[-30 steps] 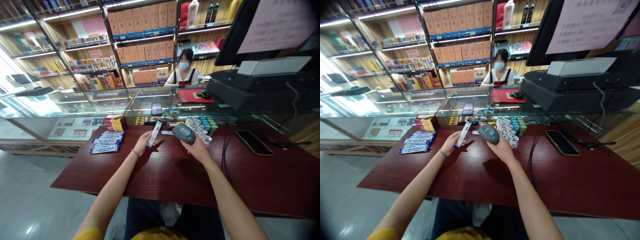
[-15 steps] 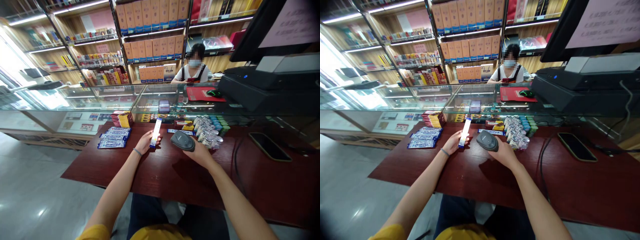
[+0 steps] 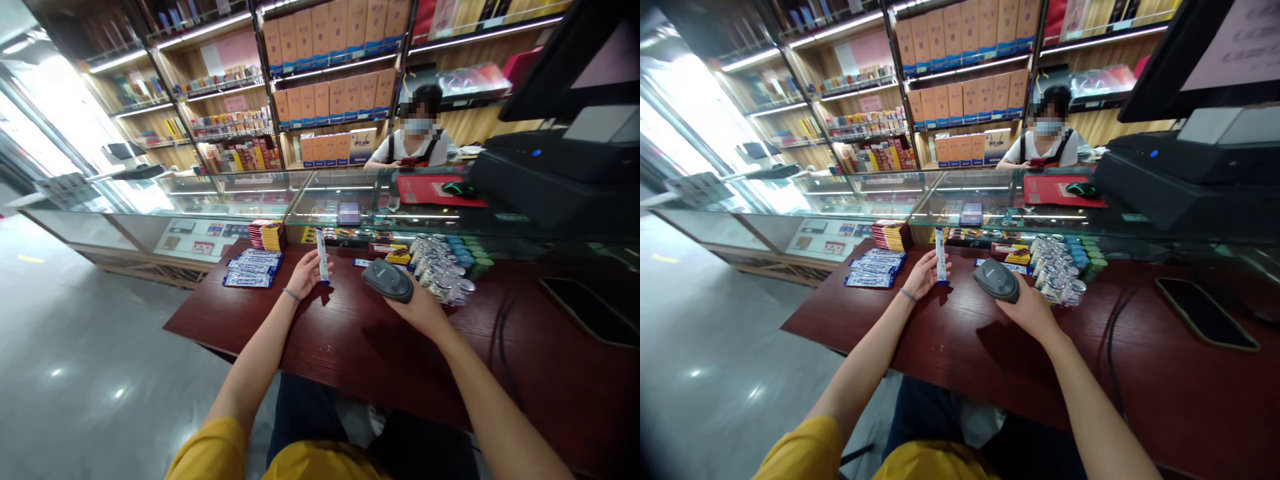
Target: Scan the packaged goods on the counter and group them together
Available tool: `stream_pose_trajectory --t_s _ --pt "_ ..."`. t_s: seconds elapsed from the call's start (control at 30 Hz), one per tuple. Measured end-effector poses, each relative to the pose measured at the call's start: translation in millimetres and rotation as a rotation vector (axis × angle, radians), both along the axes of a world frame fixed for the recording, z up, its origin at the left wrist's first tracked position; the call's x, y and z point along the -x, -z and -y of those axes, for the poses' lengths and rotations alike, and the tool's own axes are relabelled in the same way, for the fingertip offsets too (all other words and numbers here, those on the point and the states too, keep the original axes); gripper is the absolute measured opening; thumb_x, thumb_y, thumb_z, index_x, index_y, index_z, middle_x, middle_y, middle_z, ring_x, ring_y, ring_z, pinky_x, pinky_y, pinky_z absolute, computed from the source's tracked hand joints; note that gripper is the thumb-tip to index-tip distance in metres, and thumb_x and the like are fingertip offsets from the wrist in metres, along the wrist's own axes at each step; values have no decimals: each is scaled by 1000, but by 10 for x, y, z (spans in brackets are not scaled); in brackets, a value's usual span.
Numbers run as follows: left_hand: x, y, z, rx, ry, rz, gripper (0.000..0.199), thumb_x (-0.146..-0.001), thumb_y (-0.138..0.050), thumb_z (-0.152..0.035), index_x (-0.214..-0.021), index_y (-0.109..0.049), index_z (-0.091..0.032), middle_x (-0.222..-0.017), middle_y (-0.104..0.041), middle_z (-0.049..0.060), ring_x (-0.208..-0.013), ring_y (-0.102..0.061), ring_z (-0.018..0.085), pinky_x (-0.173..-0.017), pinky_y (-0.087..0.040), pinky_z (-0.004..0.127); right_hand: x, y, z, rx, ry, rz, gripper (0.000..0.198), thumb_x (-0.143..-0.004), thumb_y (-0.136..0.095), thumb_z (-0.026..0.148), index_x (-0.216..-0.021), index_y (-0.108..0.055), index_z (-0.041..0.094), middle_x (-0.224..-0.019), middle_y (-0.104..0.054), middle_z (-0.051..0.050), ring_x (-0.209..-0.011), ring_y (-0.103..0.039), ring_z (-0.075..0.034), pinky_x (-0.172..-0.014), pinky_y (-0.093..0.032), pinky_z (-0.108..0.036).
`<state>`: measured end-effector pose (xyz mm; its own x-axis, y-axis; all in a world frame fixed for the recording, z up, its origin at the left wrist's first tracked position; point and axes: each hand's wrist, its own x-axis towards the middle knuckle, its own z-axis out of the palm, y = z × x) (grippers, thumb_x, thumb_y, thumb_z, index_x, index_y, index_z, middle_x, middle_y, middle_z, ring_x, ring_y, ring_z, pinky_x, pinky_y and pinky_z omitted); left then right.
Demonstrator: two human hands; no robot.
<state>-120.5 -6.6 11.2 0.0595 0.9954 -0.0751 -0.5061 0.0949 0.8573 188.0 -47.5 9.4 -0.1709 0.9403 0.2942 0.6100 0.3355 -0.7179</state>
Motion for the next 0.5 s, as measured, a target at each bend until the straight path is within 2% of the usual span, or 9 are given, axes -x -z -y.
stream_pose_trajectory --t_s 0.17,0.23,0.4,0.5 --pt "284 -234 56 -156 -202 -112 47 -86 -79 -34 -126 -56 -23 -134 -66 10 -113 -72 26 -93 -60 42 -10 48 -18 -68 -11 -17 62 -80 -71 47 -137 -57 25 -112 -78 -10 -107 -73 -35 -91 -58 -47" --pt "459 -276 136 -211 -271 -195 50 -84 -80 -36 -127 -58 -23 -133 -66 10 -114 -71 25 -95 -58 41 7 54 -20 -72 -3 -14 63 -79 -71 49 -136 -58 25 -108 -78 -9 -101 -75 -35 -87 -59 -48" --pt "1043 -209 448 -300 -436 -514 44 -81 -80 -35 -120 -67 -20 -126 -71 9 -119 -67 23 -107 -51 39 107 79 -1 -91 -10 1 59 -76 -73 49 -130 -61 29 -97 -80 -7 -90 -76 -36 -82 -59 -47" --pt "1448 -141 650 -337 -481 -732 41 -81 -79 -36 -118 -71 -20 -125 -72 10 -118 -66 24 -105 -52 39 184 69 25 -82 -28 6 63 -76 -72 50 -133 -59 27 -96 -80 -7 -85 -76 -36 -78 -59 -47"
